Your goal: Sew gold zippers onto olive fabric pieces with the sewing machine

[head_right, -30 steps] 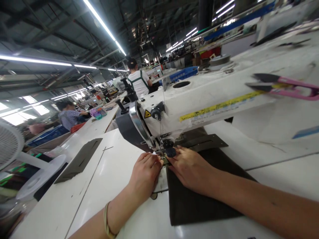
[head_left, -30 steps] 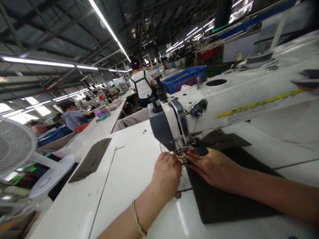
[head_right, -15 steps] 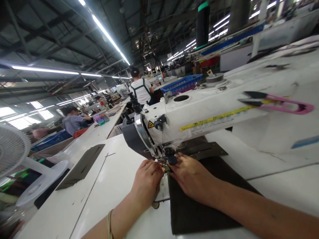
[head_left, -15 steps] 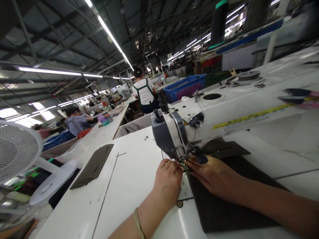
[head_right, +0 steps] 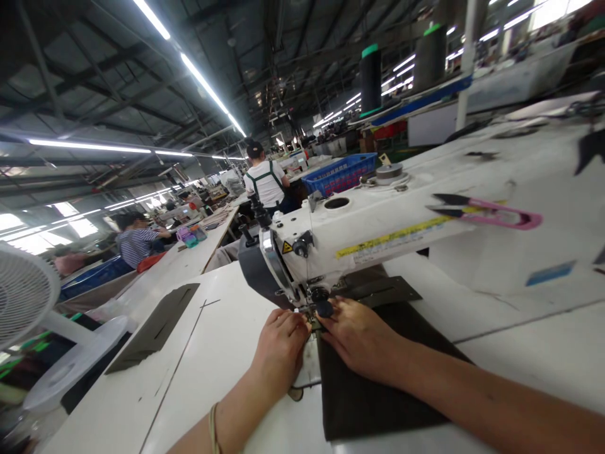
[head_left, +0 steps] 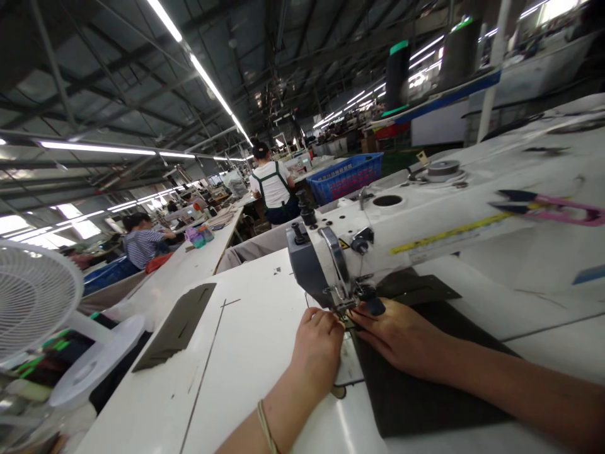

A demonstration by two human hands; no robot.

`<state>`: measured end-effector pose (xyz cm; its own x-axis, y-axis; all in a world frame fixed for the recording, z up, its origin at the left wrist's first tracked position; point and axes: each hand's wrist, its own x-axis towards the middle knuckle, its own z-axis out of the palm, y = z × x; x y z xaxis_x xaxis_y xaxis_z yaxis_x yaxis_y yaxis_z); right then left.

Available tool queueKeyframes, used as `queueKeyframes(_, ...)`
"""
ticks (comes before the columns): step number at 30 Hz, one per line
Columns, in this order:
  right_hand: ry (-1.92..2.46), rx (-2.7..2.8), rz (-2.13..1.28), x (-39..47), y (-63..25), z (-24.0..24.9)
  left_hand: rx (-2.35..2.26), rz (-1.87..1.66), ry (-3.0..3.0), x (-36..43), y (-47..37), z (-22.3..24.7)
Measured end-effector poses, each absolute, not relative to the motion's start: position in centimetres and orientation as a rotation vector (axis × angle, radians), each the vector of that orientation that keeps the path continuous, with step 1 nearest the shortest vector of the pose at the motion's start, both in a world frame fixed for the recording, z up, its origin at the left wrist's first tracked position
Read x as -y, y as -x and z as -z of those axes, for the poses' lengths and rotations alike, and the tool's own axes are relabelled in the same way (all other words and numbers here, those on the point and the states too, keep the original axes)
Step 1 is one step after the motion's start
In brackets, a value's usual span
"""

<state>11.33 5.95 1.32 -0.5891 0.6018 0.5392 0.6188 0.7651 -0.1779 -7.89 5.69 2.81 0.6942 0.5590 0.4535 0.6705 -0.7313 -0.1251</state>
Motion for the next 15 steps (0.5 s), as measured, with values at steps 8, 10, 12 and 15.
queueKeyframes(8,1.125,2.258,0.413,-6.0,-17.8,0.5,1.03,0.684,2.709,-5.1,8.6,-3.7)
queueKeyframes(10,1.124,2.23,0.487,-3.6,-19.6,1.8,1.039,0.764,2.773,-3.3,9.2,-4.7)
queueKeyframes(12,1.052,2.197,0.541,-0.2,-19.9,2.4,1.07,0.837,2.836,-1.0,9.5,-5.4)
queueKeyframes(15,0.917,2.216,0.313,4.0,-17.4,0.4,1.205,0.865,2.882,2.3,9.3,-5.7)
